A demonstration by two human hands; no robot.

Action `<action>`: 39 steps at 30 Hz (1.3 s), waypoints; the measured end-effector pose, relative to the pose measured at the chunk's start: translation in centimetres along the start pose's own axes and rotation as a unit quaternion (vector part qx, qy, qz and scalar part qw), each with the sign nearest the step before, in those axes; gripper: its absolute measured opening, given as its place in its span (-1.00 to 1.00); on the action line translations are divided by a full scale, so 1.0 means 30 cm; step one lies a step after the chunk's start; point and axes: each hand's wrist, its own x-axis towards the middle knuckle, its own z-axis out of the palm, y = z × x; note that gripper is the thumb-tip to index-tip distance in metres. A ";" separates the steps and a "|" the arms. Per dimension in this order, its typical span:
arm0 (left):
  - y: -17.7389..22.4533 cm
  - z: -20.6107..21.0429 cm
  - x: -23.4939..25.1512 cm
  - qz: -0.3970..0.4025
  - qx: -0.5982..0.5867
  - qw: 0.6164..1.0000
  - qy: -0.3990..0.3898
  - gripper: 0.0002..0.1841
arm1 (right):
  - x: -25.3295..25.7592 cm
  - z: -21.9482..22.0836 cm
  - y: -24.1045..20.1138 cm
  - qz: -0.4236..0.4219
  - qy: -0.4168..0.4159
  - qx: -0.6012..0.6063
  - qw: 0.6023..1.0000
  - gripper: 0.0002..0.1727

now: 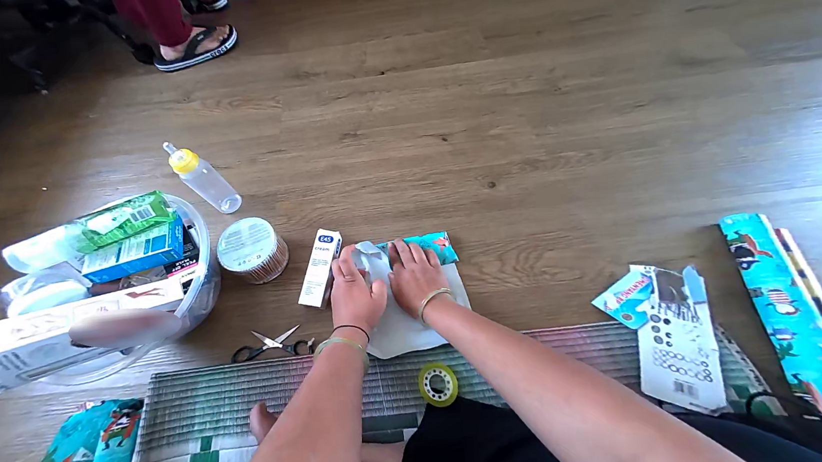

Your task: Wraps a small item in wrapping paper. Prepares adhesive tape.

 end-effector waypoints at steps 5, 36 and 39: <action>0.010 -0.003 -0.001 -0.018 -0.035 0.999 0.009 -0.25 | -0.006 0.001 -0.019 0.015 0.003 0.003 1.000 -0.39; 0.041 -0.074 0.200 -0.136 -0.029 0.990 0.028 -0.49 | -0.053 0.051 0.031 0.052 0.018 0.031 0.998 -0.28; 0.033 -0.049 0.221 -0.144 -0.043 0.989 0.016 -0.58 | -0.060 0.046 0.035 0.061 0.016 0.030 0.998 -0.28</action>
